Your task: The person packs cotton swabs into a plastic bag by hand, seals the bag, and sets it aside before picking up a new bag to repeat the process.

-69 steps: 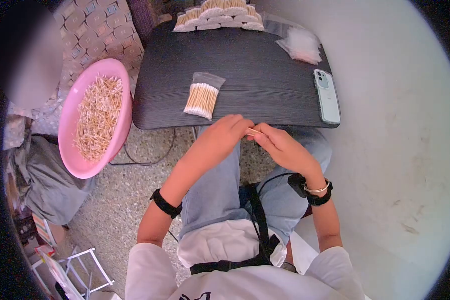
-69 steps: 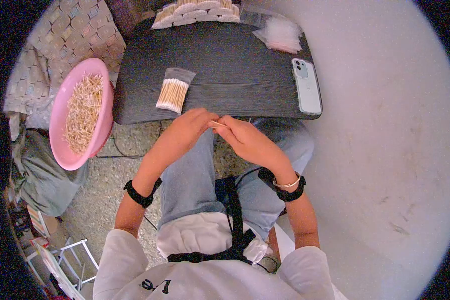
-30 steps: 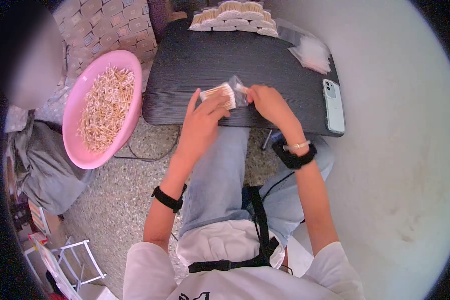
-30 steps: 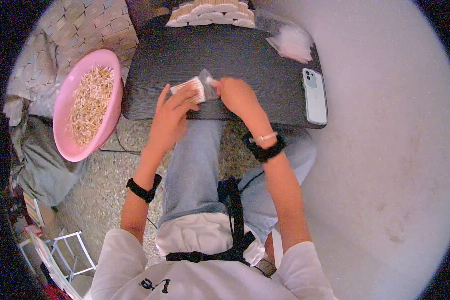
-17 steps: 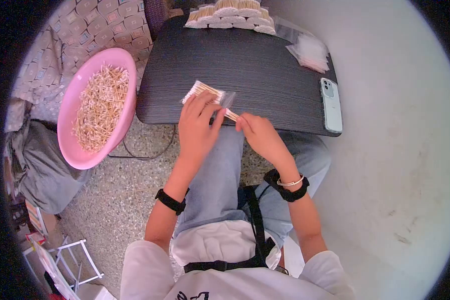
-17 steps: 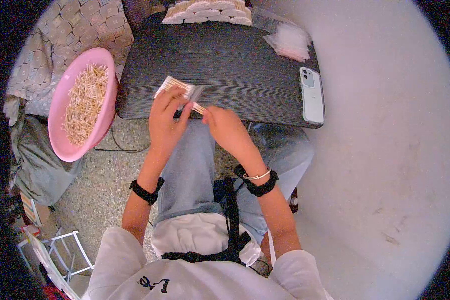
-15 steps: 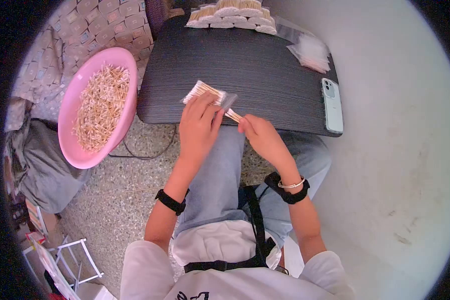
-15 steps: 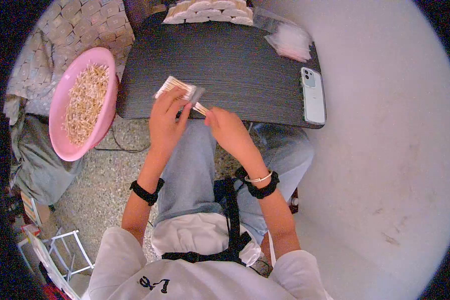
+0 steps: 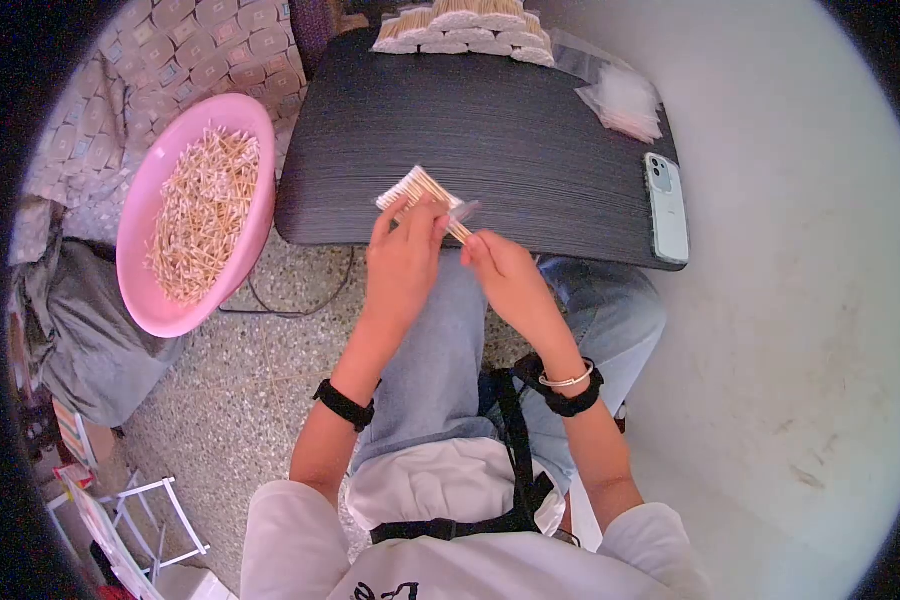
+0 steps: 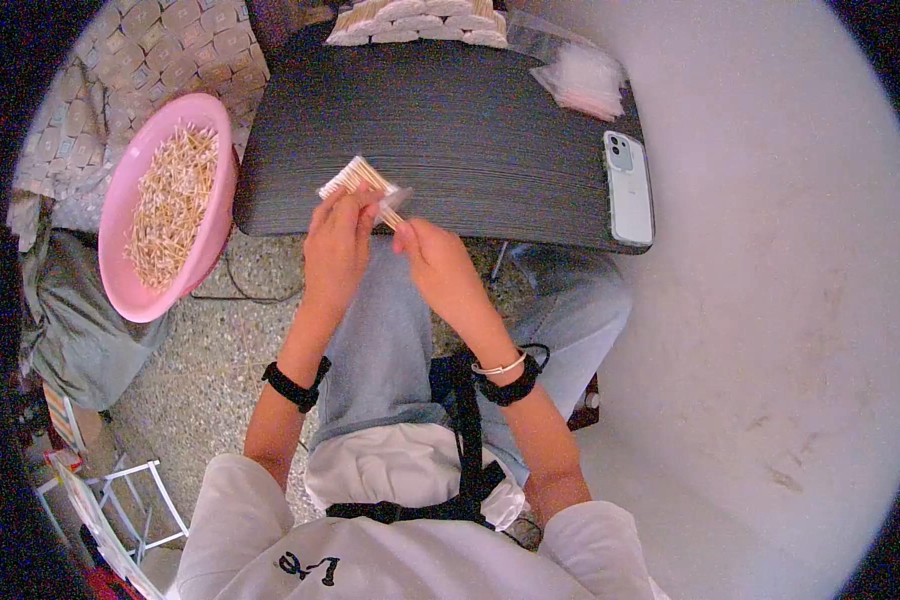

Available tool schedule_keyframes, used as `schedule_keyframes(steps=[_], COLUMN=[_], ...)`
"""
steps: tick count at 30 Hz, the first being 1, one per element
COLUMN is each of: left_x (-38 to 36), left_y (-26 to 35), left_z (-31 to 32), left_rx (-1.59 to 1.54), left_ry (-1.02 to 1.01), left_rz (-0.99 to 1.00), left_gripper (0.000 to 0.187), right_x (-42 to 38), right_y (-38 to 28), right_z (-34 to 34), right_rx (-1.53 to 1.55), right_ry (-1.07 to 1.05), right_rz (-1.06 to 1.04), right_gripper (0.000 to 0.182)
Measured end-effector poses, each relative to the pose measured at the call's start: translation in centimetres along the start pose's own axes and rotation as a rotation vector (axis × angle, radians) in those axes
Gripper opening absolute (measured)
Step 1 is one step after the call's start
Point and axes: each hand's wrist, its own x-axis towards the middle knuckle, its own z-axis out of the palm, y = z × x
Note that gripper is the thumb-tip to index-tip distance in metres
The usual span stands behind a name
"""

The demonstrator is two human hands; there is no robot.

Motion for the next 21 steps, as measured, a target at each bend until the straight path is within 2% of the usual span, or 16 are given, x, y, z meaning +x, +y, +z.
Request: schedule_keyframes(steps=[3, 6, 9, 12, 15, 18, 21], left_x=[-0.3, -0.4, -0.5, -0.9, -0.9, -1.0, -0.2], left_y=[-0.2, -0.1, 0.4, 0.6, 1.0, 0.3, -0.8], left_z=[0.4, 0.4, 0.3, 0.5, 0.4, -0.1, -1.0], left_rx=[0.006, -0.030, -0.027, 0.018, 0.002, -0.109, -0.187], left_ry=[0.030, 0.064, 0.055, 0.050, 0.033, -0.082, -0.034], left_rz=[0.072, 0.124, 0.120, 0.174, 0.155, 0.159, 0.094], left_gripper=[0.020, 0.024, 0.012, 0.014, 0.017, 0.032, 0.029], right_x=[0.3, 0.4, 0.6, 1.1, 1.7, 2.0, 1.8], right_y=[0.3, -0.4, 0.3, 0.5, 1.8, 2.6, 2.1], right_z=[0.3, -0.3, -0.1, 0.2, 0.9, 1.4, 1.0], right_rx=[-0.047, -0.036, 0.014, 0.032, 0.020, 0.001, 0.049], right_ry=[0.046, -0.031, -0.037, 0.006, 0.019, 0.041, -0.004], right_rz=[-0.003, 0.107, 0.124, 0.066, 0.107, 0.077, 0.118], right_gripper=[0.031, 0.033, 0.031, 0.030, 0.029, 0.028, 0.026])
